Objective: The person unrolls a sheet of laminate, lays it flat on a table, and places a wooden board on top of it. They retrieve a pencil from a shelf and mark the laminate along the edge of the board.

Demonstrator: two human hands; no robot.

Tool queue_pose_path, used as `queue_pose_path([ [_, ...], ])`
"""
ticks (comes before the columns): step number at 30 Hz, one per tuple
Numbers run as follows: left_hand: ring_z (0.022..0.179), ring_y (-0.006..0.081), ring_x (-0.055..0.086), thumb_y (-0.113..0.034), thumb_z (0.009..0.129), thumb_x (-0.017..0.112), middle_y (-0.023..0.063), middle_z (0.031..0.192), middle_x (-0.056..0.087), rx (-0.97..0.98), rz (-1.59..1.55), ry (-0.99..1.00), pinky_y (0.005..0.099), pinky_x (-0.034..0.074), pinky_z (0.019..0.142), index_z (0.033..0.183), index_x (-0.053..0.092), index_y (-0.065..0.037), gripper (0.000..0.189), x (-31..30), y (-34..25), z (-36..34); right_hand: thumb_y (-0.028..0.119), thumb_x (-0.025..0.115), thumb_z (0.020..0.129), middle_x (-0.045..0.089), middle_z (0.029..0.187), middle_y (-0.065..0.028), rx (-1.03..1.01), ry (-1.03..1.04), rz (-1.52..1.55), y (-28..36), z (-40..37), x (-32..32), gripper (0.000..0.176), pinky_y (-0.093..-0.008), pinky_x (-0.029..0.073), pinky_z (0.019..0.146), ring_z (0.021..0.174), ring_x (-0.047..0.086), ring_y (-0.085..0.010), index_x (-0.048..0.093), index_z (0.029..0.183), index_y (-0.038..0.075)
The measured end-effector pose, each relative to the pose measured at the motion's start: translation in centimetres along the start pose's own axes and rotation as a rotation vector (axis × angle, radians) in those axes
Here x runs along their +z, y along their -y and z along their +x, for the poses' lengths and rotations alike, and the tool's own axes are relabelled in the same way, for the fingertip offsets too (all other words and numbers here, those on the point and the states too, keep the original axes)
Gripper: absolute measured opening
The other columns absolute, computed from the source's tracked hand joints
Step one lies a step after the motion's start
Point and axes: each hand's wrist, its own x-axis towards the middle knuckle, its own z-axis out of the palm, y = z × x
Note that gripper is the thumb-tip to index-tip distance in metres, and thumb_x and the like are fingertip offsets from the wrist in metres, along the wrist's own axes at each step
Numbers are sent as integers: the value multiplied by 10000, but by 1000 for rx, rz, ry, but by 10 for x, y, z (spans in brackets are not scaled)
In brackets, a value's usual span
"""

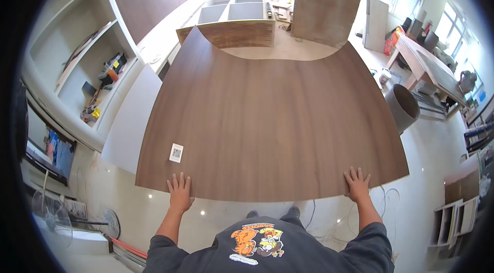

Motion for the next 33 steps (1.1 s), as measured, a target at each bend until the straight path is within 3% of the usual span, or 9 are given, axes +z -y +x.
queue_pose_path([
  [6, 1467, 401, 127, -393, 700, 810, 154, 1561, 272, 149, 125, -63, 629, 51, 1165, 1453, 401, -102, 905, -38, 0, 23, 543, 859, 568, 126, 1618, -112, -35, 95, 24, 37, -1, -52, 1175, -678, 86, 1132, 1486, 85, -366, 283, 1516, 158],
  [11, 1479, 361, 116, -477, 731, 773, 142, 1562, 281, 172, 13, 69, 585, 38, 1184, 1456, 402, -95, 899, -91, -16, 8, 604, 702, 750, 133, 1615, -138, 41, -140, 391, 81, -5, -43, 987, -637, 112, 1141, 1484, 97, -375, 300, 1511, 121],
  [14, 1470, 367, 146, -466, 759, 755, 162, 1555, 284, 152, -119, -44, 528, 68, 1199, 1437, 408, -42, 871, -72, -8, 13, 586, 659, 807, 161, 1604, -159, 86, -222, 544, 114, -4, -43, 900, -621, 139, 1142, 1475, 124, -389, 329, 1497, 111],
  [17, 1454, 383, 190, -368, 794, 744, 209, 1543, 282, 160, -220, -156, 482, 108, 1202, 1407, 418, 6, 788, -45, 10, 21, 552, 645, 839, 196, 1582, -199, 49, -255, 654, 148, 2, -38, 829, -625, 162, 1134, 1460, 162, -408, 373, 1470, 88],
  [21, 1435, 425, 219, -104, 818, 694, 273, 1516, 290, 94, -443, -353, 513, 202, 1173, 1354, 438, 51, 614, -56, 8, 23, 494, 658, 857, 257, 1553, -226, -51, -338, 707, 187, -7, -29, 779, -592, 228, 1125, 1437, 206, -441, 394, 1443, 55],
  [27, 1453, 415, 185, -50, 846, 646, 237, 1544, 271, 105, -269, -708, 482, 217, 1174, 1296, 482, 76, 495, -116, -5, 18, 572, 540, 912, 203, 1578, -209, -326, -333, 737, 250, -13, -15, 778, -585, 198, 1146, 1459, 167, -406, 377, 1457, 42],
  [28, 1420, 399, 276, -66, 845, 658, 231, 1511, 340, 84, -179, -779, 458, 261, 1158, 1324, 469, 65, 532, -130, -11, 19, 571, 524, 920, 198, 1582, -198, -348, -288, 720, 259, -12, -18, 769, -578, 188, 1152, 1464, 158, -395, 369, 1463, 48],
  [31, 1411, 468, 246, -364, 870, 646, 239, 1532, 297, 65, -53, -798, 647, 235, 1105, 1298, 589, -73, 521, -177, -24, 11, 566, 483, 941, 179, 1595, -167, -381, -170, 671, 275, -9, -19, 751, -557, 151, 1170, 1478, 131, -360, 336, 1485, 70],
  [33, 1405, 470, 256, -368, 900, 596, 251, 1518, 309, -59, 59, -691, 618, 230, 1117, 1299, 584, -57, 506, -194, -36, 11, 563, 464, 949, 164, 1604, -146, -397, -116, 622, 282, -5, -12, 750, -541, 117, 1182, 1487, 110, -336, 301, 1505, 88],
])
